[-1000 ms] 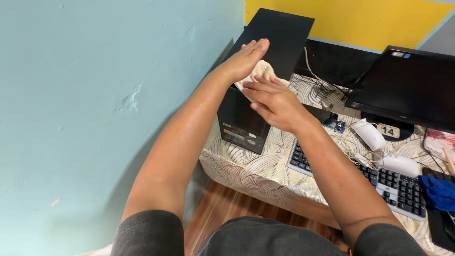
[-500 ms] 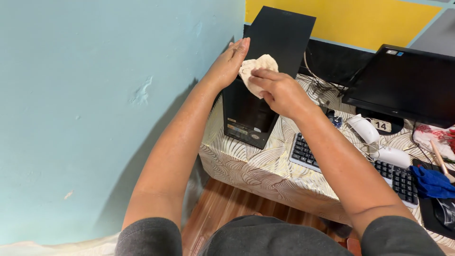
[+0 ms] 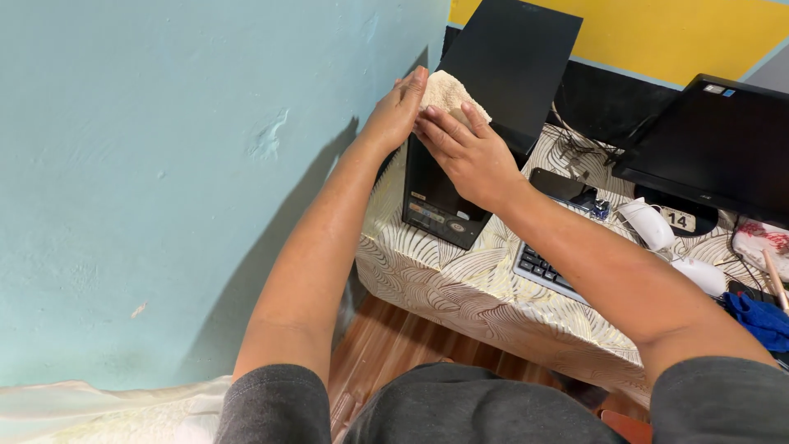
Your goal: The person wipes the surface of a computer monitor with a cloth, then cleans the top and sides of the computer tower. Finally, the person uses a small brush to clean between the keys of a keyboard.
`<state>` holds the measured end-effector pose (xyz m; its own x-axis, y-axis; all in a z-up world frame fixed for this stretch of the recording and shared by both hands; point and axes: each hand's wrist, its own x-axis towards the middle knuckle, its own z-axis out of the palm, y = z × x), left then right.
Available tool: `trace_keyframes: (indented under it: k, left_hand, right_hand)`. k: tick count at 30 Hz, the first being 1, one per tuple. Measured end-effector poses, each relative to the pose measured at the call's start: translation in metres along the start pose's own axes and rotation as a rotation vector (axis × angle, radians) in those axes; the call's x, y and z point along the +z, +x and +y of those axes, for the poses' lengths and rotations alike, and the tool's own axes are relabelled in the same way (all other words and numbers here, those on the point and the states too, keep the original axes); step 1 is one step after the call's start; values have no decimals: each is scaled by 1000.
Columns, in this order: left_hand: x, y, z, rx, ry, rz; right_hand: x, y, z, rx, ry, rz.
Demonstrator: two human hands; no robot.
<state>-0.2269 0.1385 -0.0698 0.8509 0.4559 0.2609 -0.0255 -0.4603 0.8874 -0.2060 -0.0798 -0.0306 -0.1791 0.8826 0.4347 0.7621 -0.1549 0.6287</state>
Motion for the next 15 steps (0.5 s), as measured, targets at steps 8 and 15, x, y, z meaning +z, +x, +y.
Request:
trace_keyframes:
  k: [8, 15]
  left_hand:
    - [-8, -7, -26, 14, -21, -20]
    - [-3, -21, -34, -56, -30, -29]
  right_hand:
    - [-3, -40, -8, -114, -114, -253]
    - [18, -60, -32, -134, -69, -256]
